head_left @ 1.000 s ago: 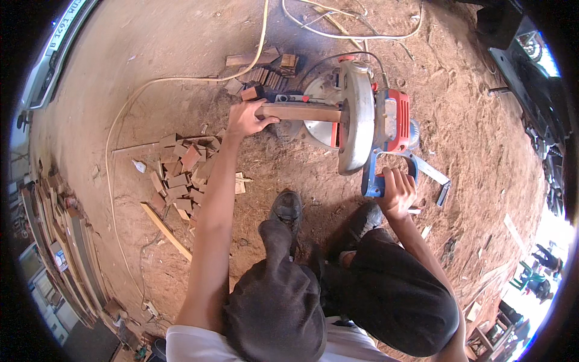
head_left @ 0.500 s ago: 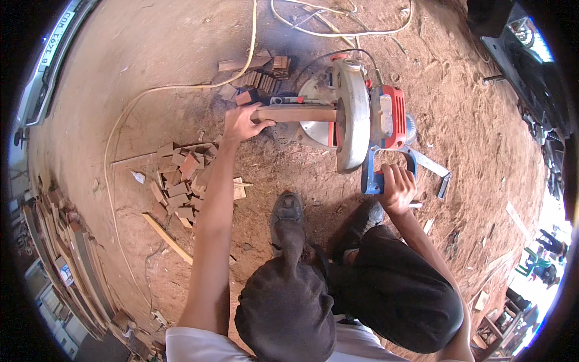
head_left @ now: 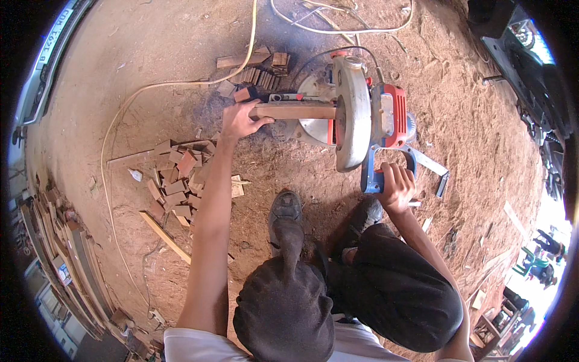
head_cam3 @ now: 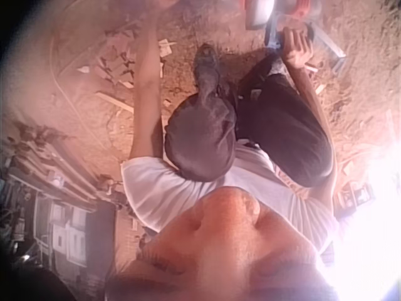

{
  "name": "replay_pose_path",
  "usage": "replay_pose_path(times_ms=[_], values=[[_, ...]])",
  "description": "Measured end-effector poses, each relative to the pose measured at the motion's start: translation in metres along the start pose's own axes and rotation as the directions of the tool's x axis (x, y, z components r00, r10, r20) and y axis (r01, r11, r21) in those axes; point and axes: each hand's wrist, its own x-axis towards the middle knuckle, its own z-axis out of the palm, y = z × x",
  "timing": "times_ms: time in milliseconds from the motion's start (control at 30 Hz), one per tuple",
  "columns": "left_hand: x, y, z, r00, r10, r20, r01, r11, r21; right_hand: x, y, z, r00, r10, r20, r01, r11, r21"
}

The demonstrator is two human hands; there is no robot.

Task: The person marks a piece of wood using a ruler and a marker, then positions it on a miter saw and makes a cut.

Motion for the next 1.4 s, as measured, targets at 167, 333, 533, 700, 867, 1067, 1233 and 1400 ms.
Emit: replay_pose_path(times_ms=[167, 333, 533, 700, 867, 1067, 1233, 1400], values=[[0.001, 0.001, 0.001, 1.000, -0.002, 0.010, 0.002, 1.000, 0.007, -0.001, 0.001, 0.001, 1.000, -0.005, -0.004, 0.005, 1.000, -0.012], [-0.002, 0.000, -0.001, 1.000, -0.017, 0.012, 0.017, 0.999, 0.028, 0.001, -0.002, 0.001, 1.000, -0.011, -0.018, 0.011, 1.000, 0.002], [0.001, 0.003, 0.002, 0.999, -0.031, 0.026, 0.031, 0.999, -0.021, -0.003, 0.003, 0.000, 1.000, -0.023, -0.002, 0.023, 0.999, -0.022], [-0.001, 0.002, -0.001, 1.000, -0.015, 0.021, 0.015, 1.000, -0.002, -0.001, -0.001, 0.001, 0.999, -0.034, -0.028, 0.034, 0.999, -0.005], [0.000, 0.001, 0.002, 1.000, -0.023, 0.015, 0.023, 1.000, 0.002, -0.004, 0.003, 0.004, 0.999, -0.036, -0.033, 0.035, 0.999, -0.029], [-0.001, 0.006, -0.002, 1.000, -0.005, -0.004, 0.005, 1.000, 0.017, -0.011, 0.002, 0.006, 0.999, 0.035, 0.023, -0.035, 0.999, 0.010], [-0.002, 0.004, -0.003, 1.000, -0.003, -0.003, 0.003, 1.000, -0.004, -0.011, 0.001, 0.007, 1.000, 0.028, 0.010, -0.028, 1.000, 0.004], [-0.001, 0.008, -0.005, 1.000, 0.012, -0.009, -0.012, 1.000, -0.001, -0.007, 0.001, 0.006, 0.998, -0.021, -0.051, 0.020, 1.000, -0.015]])
